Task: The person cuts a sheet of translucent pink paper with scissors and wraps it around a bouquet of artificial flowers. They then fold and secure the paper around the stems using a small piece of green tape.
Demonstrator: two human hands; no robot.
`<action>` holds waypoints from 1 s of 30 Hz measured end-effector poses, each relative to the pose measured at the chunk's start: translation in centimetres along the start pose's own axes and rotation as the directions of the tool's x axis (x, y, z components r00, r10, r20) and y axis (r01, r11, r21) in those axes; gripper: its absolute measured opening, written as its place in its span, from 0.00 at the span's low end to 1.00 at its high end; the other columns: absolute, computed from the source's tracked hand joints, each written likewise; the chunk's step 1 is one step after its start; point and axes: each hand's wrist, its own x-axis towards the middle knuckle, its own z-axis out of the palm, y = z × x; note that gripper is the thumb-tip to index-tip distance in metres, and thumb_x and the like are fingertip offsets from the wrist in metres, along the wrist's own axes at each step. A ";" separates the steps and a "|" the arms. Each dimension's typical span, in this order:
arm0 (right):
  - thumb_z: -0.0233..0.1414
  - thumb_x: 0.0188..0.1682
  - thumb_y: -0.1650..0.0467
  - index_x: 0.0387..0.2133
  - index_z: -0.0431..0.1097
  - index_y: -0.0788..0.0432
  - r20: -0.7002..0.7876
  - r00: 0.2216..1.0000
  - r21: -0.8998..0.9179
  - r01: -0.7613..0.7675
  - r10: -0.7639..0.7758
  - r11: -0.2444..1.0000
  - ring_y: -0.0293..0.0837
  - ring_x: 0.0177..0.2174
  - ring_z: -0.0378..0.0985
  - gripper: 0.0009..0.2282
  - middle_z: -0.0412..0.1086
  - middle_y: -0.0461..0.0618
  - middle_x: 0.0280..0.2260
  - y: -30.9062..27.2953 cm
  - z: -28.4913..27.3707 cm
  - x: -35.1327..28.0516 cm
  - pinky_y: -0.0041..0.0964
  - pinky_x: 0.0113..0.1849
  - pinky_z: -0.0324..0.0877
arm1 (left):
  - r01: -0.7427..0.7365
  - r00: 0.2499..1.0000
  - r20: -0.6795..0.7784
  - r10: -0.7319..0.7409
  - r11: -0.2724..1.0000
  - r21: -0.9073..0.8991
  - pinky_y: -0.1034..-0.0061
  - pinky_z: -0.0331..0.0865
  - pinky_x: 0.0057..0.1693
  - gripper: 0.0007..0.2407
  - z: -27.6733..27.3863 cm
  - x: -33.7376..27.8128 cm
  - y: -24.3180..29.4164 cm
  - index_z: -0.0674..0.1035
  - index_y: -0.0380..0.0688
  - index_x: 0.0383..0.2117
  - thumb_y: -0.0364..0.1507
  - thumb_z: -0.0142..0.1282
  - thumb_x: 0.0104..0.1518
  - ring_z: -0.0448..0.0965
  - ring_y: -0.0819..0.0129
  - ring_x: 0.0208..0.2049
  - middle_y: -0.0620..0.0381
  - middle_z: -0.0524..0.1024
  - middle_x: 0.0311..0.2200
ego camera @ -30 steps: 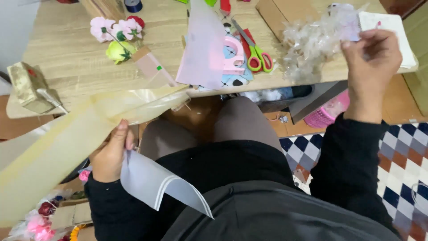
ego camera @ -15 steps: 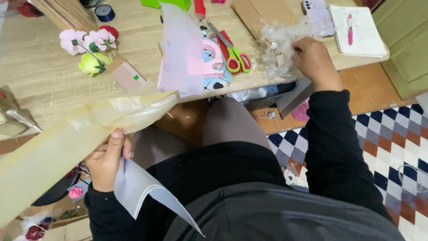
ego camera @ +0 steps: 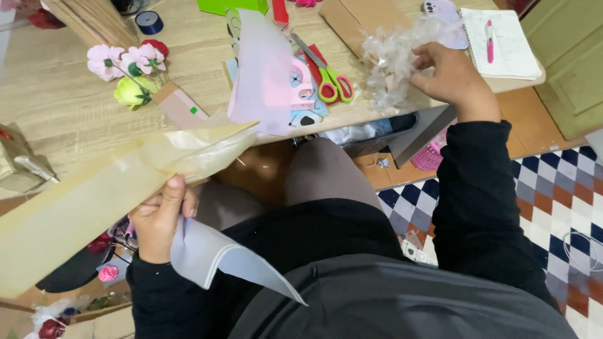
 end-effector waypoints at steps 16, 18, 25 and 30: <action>0.76 0.63 0.71 0.47 0.80 0.65 -0.525 0.575 -0.679 0.162 -0.628 0.716 0.51 0.41 0.66 0.12 0.62 0.54 0.40 3.0 1.9 1.1 0.42 0.41 0.65 | 0.059 0.982 0.181 -0.054 0.998 -0.021 0.82 0.52 0.26 0.18 4.3 1.1 -1.1 0.71 0.46 0.15 0.37 0.53 0.64 0.58 0.78 0.12 0.62 0.62 0.08; 0.44 0.68 0.80 0.53 0.66 0.78 -0.600 0.596 -0.137 0.581 -0.534 0.802 0.61 0.45 0.66 0.07 0.62 0.68 0.46 1.2 1.5 0.9 0.51 0.46 0.63 | 0.047 0.975 0.217 -0.055 0.998 0.043 0.82 0.52 0.26 0.23 4.7 1.5 -0.9 0.66 0.49 0.09 0.41 0.52 0.63 0.58 0.77 0.11 0.63 0.62 0.08; 0.53 0.59 0.72 0.47 0.71 0.70 -0.301 0.732 -0.059 0.626 -0.612 0.778 0.58 0.48 0.71 0.10 0.70 0.64 0.46 -10.4 4.9 -3.2 0.53 0.53 0.67 | 0.062 0.991 0.111 -0.070 0.995 0.078 0.80 0.66 0.31 0.20 5.2 2.1 -1.4 0.71 0.46 0.10 0.36 0.54 0.64 0.65 0.76 0.14 0.61 0.65 0.08; 0.71 0.33 0.63 0.68 0.55 0.66 0.193 0.920 -0.260 0.383 -0.341 0.886 0.72 0.65 0.54 0.47 0.55 0.78 0.64 -10.9 12.9 -1.5 0.63 0.64 0.47 | 0.070 0.996 -0.046 -0.075 0.993 -0.093 0.87 0.56 0.22 0.05 3.0 1.9 -6.2 0.78 0.35 0.27 0.22 0.56 0.60 0.62 0.80 0.07 0.57 0.65 0.05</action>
